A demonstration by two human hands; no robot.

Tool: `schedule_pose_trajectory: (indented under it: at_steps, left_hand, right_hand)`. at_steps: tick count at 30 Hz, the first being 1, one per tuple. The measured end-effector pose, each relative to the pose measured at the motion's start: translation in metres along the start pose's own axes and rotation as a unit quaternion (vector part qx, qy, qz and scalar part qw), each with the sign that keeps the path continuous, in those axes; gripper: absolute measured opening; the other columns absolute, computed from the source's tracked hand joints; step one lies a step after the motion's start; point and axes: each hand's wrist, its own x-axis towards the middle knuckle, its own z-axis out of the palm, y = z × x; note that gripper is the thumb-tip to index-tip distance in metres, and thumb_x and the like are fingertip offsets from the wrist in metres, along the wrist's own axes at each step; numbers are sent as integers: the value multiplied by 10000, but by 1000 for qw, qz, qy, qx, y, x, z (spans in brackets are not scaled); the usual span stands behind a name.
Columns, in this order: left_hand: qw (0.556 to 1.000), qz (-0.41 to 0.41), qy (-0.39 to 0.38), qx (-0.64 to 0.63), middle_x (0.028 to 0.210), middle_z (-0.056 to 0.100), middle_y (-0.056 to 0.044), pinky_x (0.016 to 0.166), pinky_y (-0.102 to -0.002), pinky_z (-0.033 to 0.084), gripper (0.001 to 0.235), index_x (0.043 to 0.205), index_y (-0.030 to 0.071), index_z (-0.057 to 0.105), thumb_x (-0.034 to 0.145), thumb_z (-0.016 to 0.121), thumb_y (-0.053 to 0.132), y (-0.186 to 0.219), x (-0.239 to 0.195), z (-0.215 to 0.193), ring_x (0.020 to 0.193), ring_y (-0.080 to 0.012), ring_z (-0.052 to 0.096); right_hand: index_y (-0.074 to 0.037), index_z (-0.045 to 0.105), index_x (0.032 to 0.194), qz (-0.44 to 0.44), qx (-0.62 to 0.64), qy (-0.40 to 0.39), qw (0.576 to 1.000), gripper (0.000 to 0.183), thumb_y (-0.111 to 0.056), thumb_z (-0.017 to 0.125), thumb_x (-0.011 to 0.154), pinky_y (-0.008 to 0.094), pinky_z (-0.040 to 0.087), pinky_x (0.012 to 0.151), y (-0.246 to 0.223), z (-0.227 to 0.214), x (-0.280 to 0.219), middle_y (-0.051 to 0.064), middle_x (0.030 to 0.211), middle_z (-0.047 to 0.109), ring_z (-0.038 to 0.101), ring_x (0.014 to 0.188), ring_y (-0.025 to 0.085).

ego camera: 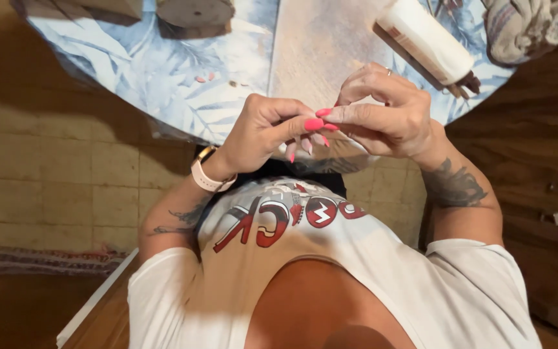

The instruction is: Decorating a cylindrical container by gluing small flower cutouts onto its surface

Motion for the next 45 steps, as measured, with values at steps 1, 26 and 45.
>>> schedule_pose_trajectory:
  at_steps: [1, 26, 45]
  left_hand:
    - [1000, 1, 2, 0, 735, 627, -131, 416, -171, 451, 211, 838, -56, 591, 849, 491, 129, 2, -2, -5, 463, -117, 519]
    - [765, 280, 286, 505, 951, 534, -205, 741, -398, 484, 244, 1022, -85, 482, 871, 564, 88, -3, 6, -169, 855, -305, 553]
    - [791, 293, 288, 454, 984, 525, -174, 763, -384, 465, 245, 1033, -59, 450, 900, 475, 146, -14, 1, -179, 842, -297, 541]
  right_hand:
    - [56, 606, 912, -2, 1, -2, 1000, 177, -85, 514, 858, 362, 395, 579, 4, 3, 5, 154, 718, 474, 485, 619, 278]
    - [64, 580, 983, 11, -129, -19, 991, 120, 11, 621, 884, 333, 355, 504, 169, 85, 109, 212, 791, 494, 431, 606, 247]
    - [46, 540, 943, -16, -218, 23, 976, 147, 76, 629, 829, 345, 308, 443, 168, 104, 109, 183, 658, 470, 403, 534, 257]
